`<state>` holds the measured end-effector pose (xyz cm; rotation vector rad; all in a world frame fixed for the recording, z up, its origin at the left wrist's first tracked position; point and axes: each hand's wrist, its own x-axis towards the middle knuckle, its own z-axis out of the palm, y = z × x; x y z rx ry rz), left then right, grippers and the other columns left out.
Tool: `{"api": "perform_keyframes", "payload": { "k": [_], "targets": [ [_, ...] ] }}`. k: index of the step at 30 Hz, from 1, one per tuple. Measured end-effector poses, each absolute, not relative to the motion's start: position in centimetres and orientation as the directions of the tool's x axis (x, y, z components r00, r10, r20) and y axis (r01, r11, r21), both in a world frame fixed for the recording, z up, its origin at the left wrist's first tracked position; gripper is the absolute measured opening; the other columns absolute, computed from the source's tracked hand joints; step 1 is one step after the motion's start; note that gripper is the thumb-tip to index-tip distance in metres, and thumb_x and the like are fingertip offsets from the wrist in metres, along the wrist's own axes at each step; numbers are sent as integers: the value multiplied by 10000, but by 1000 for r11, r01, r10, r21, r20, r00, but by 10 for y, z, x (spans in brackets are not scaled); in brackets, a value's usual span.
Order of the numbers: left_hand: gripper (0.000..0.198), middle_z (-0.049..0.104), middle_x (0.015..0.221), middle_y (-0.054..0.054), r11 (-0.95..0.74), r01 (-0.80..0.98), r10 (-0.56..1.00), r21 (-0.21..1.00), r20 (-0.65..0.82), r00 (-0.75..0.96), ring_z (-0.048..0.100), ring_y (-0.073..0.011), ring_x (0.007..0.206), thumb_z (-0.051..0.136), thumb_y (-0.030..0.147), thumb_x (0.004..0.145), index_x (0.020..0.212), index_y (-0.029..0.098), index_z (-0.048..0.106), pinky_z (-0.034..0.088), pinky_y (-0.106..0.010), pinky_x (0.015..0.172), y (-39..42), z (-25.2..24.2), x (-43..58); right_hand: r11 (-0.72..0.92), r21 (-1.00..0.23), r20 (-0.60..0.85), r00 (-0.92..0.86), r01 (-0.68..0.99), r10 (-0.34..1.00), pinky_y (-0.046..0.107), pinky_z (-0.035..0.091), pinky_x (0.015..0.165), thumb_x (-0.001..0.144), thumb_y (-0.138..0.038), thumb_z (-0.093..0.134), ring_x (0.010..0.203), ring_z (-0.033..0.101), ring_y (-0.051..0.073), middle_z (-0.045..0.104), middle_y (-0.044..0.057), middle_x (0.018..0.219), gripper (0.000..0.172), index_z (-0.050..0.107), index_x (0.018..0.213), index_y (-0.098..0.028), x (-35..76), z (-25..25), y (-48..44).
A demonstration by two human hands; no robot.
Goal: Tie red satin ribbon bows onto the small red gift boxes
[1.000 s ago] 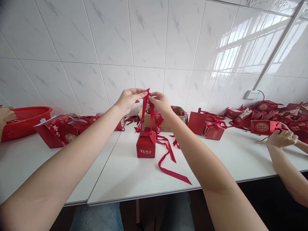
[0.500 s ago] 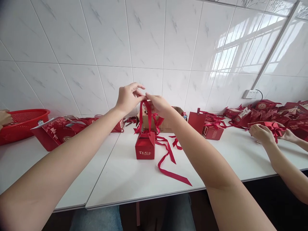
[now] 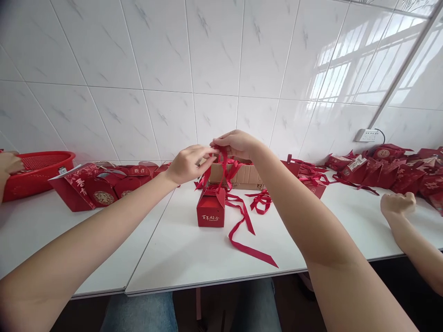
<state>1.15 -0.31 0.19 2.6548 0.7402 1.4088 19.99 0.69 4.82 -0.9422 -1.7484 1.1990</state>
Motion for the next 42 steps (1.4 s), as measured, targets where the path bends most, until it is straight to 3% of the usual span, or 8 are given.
{"api": "perform_keyframes", "payload": {
  "k": [3, 5, 8, 11, 15, 21, 27, 42],
  "targets": [
    [144, 660, 840, -46, -817, 310, 557, 485, 804, 210, 606, -193, 842, 582, 317, 803, 889, 227, 654, 423, -297, 800, 3, 1, 12, 498, -684, 342, -369, 534, 864, 280, 419, 462, 717, -313, 721, 496, 502, 125, 568, 23, 530, 159, 712, 639, -175, 200, 55, -1],
    [150, 657, 807, -50, -717, 209, 694, 665, 710, 119, 605, -190, 819, 580, 336, 798, 795, 203, 651, 425, -297, 775, 10, 4, 16, 610, -442, 492, -391, 657, 778, 288, 405, 486, 728, -267, 701, 486, 482, 121, 528, 1, 492, 127, 715, 622, -198, 198, 56, -6],
    [203, 637, 738, -53, -450, -8, 880, 893, 445, 168, 591, -183, 759, 587, 340, 783, 660, 182, 624, 427, -309, 728, 17, 11, 23, 779, -157, 664, -519, 607, 538, 327, 464, 642, 774, -191, 623, 648, 572, 154, 638, 28, 702, 152, 728, 670, -225, 194, 51, -10],
    [219, 574, 612, -40, -252, -101, 903, 962, 271, 333, 543, -168, 587, 626, 362, 734, 608, 186, 591, 406, -306, 560, 18, 18, 27, 839, 0, 694, -603, 545, 392, 352, 490, 701, 821, -187, 542, 755, 601, 184, 662, 69, 881, 210, 740, 759, -215, 194, 42, -11],
    [147, 541, 570, -34, -143, -137, 862, 980, 191, 469, 486, -150, 490, 643, 301, 668, 599, 191, 576, 350, -289, 443, 18, 23, 27, 845, 71, 701, -629, 530, 335, 356, 513, 714, 850, -186, 490, 820, 609, 200, 648, 94, 932, 254, 739, 803, -203, 198, 33, -11],
    [87, 572, 580, -24, -3, -209, 827, 978, 120, 549, 526, -165, 511, 650, 256, 663, 642, 182, 609, 449, -369, 561, 18, 26, 27, 849, 71, 739, -600, 524, 308, 369, 531, 768, 862, -192, 496, 896, 607, 205, 620, 96, 1027, 240, 734, 853, -218, 202, 24, -9],
    [54, 608, 651, -52, -42, -222, 821, 974, 160, 548, 565, -188, 582, 667, 219, 642, 669, 177, 646, 485, -357, 558, 22, 25, 27, 842, 95, 759, -586, 530, 283, 386, 533, 805, 870, -203, 497, 947, 604, 218, 599, 107, 1090, 239, 735, 848, -211, 204, 18, -7],
    [90, 563, 609, -22, -11, -139, 866, 990, 79, 494, 515, -120, 499, 679, 191, 646, 698, 144, 622, 446, -271, 464, 17, 32, 34, 833, 130, 777, -577, 538, 251, 385, 527, 849, 882, -214, 504, 1036, 587, 225, 569, 104, 1170, 228, 730, 864, -196, 204, 10, -6]
  ]
}}
